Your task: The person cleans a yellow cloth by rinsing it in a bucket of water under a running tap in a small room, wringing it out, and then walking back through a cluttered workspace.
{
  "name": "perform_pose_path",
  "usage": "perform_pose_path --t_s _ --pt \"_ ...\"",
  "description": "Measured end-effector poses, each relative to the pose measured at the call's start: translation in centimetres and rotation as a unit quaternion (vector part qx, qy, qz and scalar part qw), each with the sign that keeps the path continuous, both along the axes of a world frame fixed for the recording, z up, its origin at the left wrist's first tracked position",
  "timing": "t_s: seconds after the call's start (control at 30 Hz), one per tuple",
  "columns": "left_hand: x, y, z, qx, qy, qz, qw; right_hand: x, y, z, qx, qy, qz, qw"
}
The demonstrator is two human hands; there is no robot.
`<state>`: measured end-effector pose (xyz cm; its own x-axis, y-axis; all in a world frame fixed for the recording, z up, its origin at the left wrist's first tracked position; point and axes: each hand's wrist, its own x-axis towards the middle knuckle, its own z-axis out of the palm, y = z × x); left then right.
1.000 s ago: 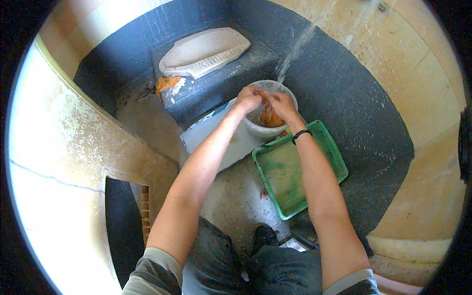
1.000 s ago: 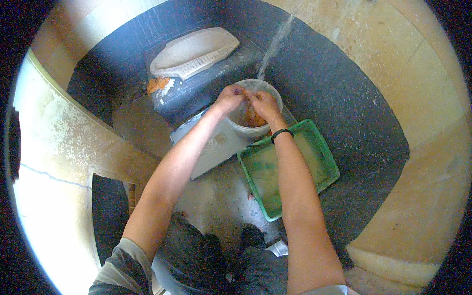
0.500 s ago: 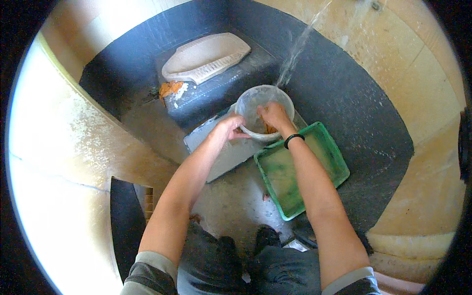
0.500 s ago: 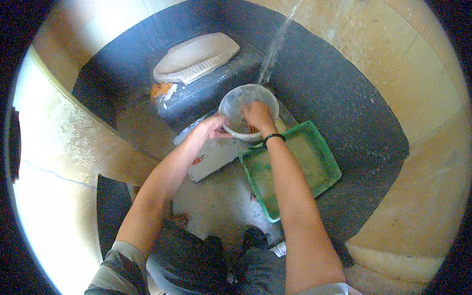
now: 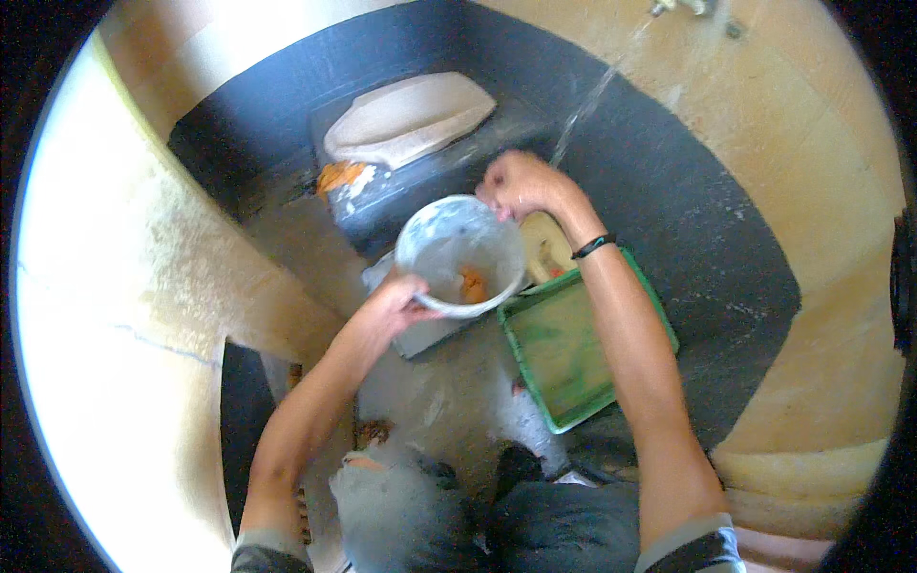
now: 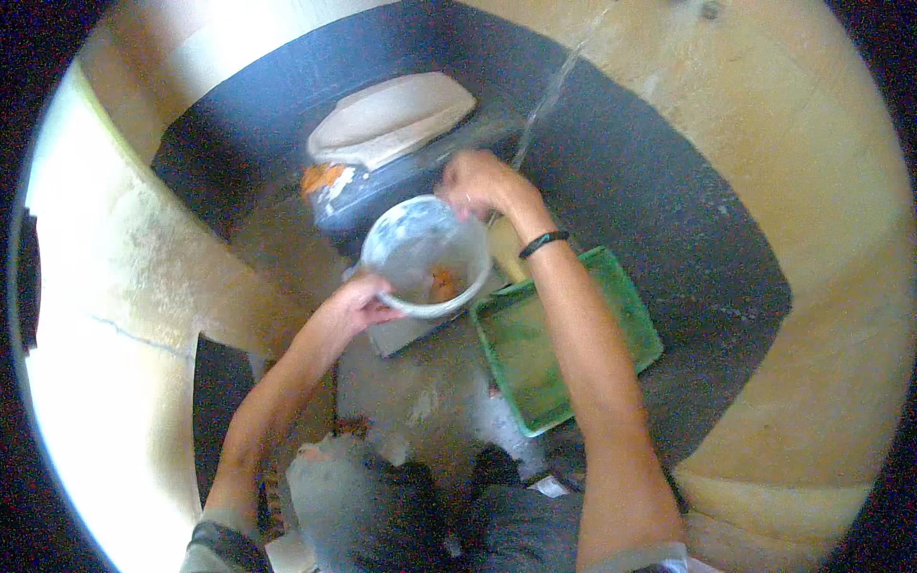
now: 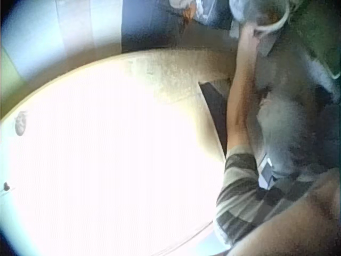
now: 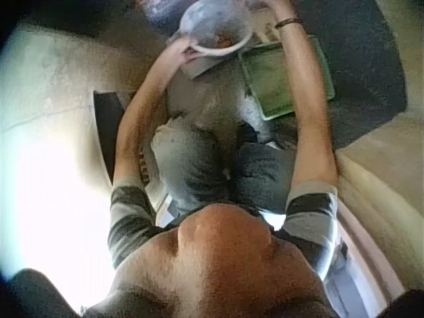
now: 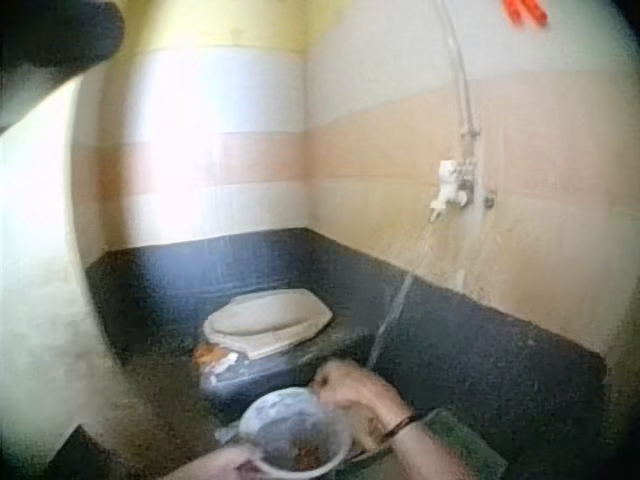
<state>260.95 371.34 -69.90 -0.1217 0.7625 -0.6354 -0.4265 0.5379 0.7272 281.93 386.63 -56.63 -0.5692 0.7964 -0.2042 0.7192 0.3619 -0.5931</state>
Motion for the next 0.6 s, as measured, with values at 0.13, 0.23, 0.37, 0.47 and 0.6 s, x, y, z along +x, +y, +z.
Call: perform_pose_path --t_s 0.13,0.23,0.37,0.47,0.6 --pt "-3.2 -4.1 -0.8 0.012 -0.017 -0.021 1.000 1.6 -2.0 12.9 0.491 0.170 -0.217 0.827" --pt "-2.1 -6.0 -0.9 0.028 0.006 -0.012 1.000 8.4 0.8 19.0 0.807 0.121 -0.380 0.436" --pt "-0.8 -9.6 2.4 0.063 -0.036 0.004 0.997 10.0 3.6 21.6 0.685 0.217 -0.377 0.585" --pt "-1.0 -11.6 3.5 0.048 -0.013 -0.031 0.998 8.4 4.4 21.8 0.626 0.202 -0.322 0.681" --pt "-1.4 -14.6 0.6 0.020 -0.014 -0.027 0.999 4.4 8.4 20.5 0.621 0.167 -0.337 0.687"
